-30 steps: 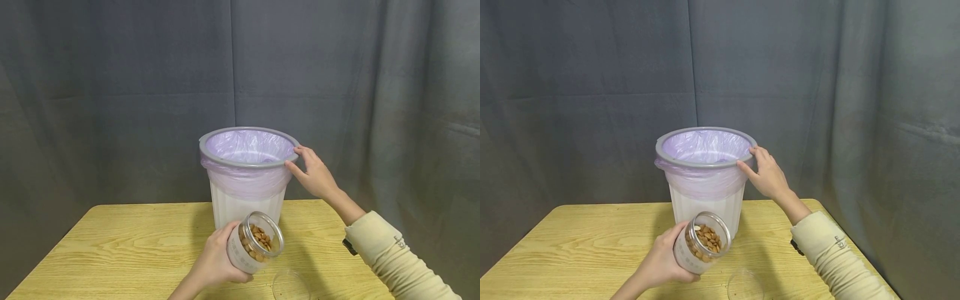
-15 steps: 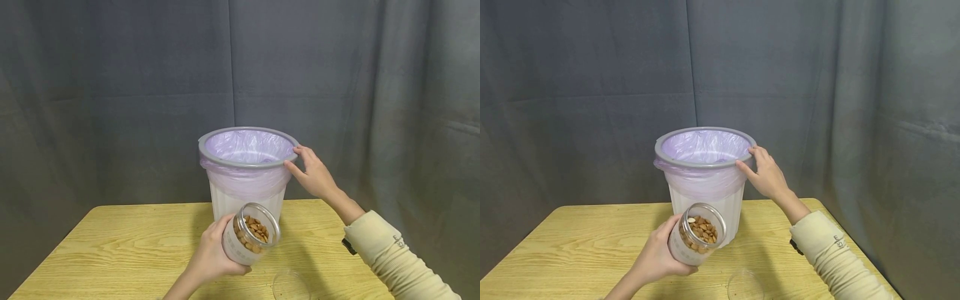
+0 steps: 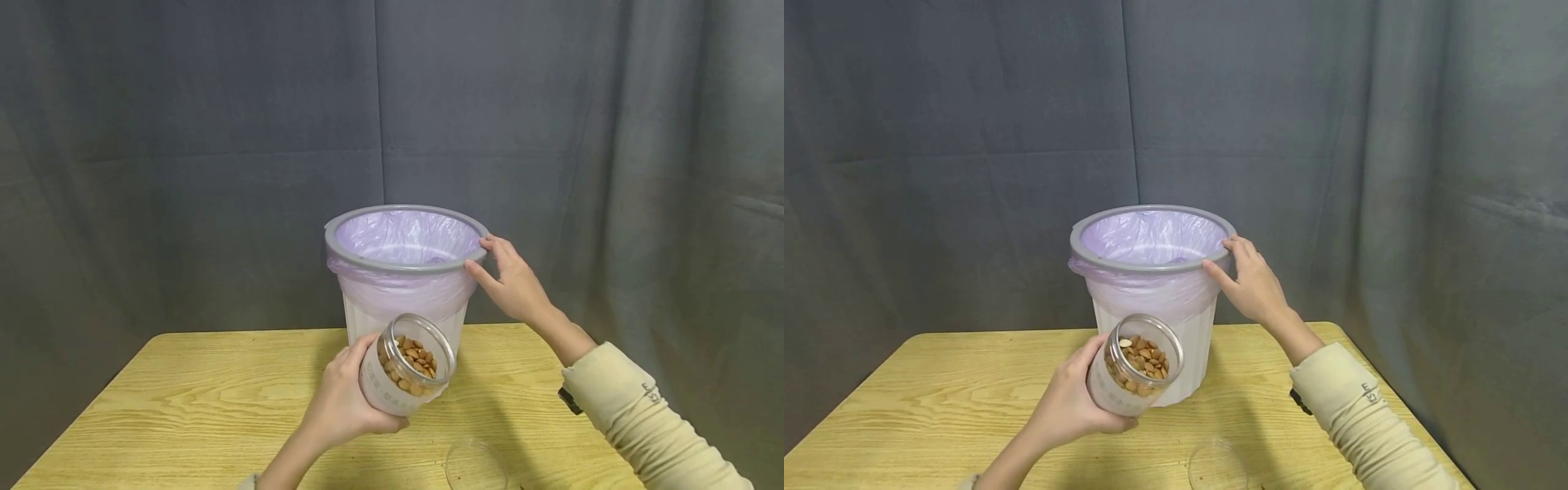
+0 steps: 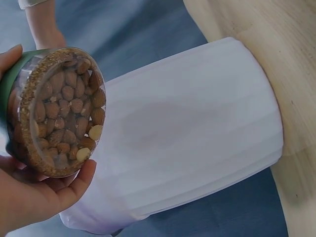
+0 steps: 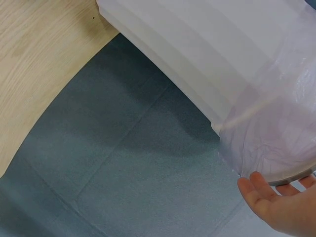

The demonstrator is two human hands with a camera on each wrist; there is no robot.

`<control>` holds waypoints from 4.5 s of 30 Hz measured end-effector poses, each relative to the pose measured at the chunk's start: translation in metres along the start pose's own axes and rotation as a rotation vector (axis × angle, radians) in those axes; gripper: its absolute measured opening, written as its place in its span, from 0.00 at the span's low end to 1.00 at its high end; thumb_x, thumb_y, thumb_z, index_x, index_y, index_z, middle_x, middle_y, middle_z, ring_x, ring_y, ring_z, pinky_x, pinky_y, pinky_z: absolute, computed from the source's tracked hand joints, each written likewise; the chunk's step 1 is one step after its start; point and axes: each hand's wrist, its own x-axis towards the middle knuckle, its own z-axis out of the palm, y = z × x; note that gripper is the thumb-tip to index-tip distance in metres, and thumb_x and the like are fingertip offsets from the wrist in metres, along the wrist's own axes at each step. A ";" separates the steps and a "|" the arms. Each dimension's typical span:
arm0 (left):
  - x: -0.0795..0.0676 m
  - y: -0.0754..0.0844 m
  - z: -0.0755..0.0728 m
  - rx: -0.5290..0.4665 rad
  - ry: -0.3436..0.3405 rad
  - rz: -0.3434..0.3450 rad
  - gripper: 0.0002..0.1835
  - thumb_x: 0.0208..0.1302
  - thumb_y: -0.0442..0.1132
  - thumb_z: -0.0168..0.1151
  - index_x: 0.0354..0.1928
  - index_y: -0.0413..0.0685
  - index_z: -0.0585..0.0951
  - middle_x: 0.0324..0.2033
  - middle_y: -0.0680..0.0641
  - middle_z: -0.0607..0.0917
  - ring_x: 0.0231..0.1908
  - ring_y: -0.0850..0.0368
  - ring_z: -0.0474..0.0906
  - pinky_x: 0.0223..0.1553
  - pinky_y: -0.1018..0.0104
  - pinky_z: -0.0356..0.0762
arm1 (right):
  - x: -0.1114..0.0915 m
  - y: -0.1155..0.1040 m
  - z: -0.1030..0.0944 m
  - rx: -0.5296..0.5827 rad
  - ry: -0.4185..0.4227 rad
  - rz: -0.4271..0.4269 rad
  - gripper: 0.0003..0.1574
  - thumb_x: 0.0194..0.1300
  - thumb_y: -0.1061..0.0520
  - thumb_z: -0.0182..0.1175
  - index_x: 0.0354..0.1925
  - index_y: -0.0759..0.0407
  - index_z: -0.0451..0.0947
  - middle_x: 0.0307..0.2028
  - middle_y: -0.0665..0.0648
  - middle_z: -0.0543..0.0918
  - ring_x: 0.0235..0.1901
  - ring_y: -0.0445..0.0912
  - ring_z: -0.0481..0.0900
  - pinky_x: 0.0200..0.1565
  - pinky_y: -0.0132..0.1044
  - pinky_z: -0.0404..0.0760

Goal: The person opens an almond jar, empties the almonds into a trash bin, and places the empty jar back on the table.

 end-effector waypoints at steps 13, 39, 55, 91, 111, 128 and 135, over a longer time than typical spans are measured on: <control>0.007 0.005 -0.009 0.027 0.028 0.016 0.53 0.14 0.43 0.81 0.57 0.55 0.71 0.42 0.56 0.80 0.44 0.55 0.73 0.46 0.53 0.71 | 0.001 -0.001 -0.002 0.028 -0.005 0.001 0.39 0.66 0.41 0.49 0.63 0.68 0.59 0.65 0.66 0.58 0.53 0.61 0.70 0.53 0.55 0.68; 0.017 0.012 -0.024 0.081 0.061 0.034 0.53 0.13 0.45 0.81 0.56 0.51 0.71 0.40 0.52 0.80 0.41 0.54 0.74 0.42 0.56 0.73 | -0.001 0.000 0.000 0.022 0.014 -0.010 0.39 0.66 0.41 0.49 0.63 0.68 0.60 0.64 0.66 0.59 0.54 0.61 0.69 0.54 0.55 0.66; 0.026 0.012 -0.033 0.076 0.095 0.028 0.50 0.15 0.44 0.81 0.54 0.52 0.71 0.39 0.51 0.80 0.41 0.53 0.74 0.42 0.55 0.72 | -0.002 0.001 0.001 0.014 0.026 -0.015 0.38 0.66 0.41 0.49 0.62 0.67 0.61 0.64 0.66 0.60 0.52 0.61 0.71 0.52 0.55 0.68; 0.050 0.022 -0.055 0.134 0.132 0.069 0.50 0.16 0.46 0.81 0.54 0.49 0.71 0.40 0.49 0.81 0.42 0.51 0.75 0.42 0.54 0.73 | -0.002 0.001 0.003 0.031 0.027 0.002 0.39 0.66 0.40 0.47 0.63 0.66 0.59 0.65 0.65 0.58 0.52 0.61 0.71 0.51 0.55 0.69; 0.066 0.027 -0.078 0.203 0.137 0.060 0.50 0.20 0.46 0.80 0.55 0.47 0.70 0.42 0.46 0.81 0.42 0.48 0.75 0.41 0.51 0.72 | -0.003 -0.002 0.003 0.047 0.023 0.001 0.40 0.67 0.38 0.46 0.64 0.66 0.58 0.65 0.65 0.57 0.51 0.61 0.71 0.50 0.55 0.70; 0.084 0.032 -0.097 0.204 0.140 0.056 0.50 0.21 0.45 0.79 0.56 0.46 0.70 0.40 0.47 0.80 0.40 0.50 0.74 0.39 0.54 0.71 | -0.003 -0.001 0.004 0.053 0.018 0.015 0.41 0.67 0.38 0.45 0.64 0.66 0.57 0.66 0.64 0.56 0.52 0.61 0.71 0.50 0.55 0.70; 0.093 0.039 -0.105 0.228 0.150 0.063 0.50 0.22 0.46 0.79 0.57 0.45 0.69 0.40 0.46 0.80 0.39 0.49 0.75 0.38 0.53 0.71 | -0.005 -0.002 0.004 0.052 0.013 0.017 0.41 0.67 0.38 0.45 0.64 0.66 0.57 0.66 0.65 0.56 0.52 0.61 0.71 0.51 0.55 0.70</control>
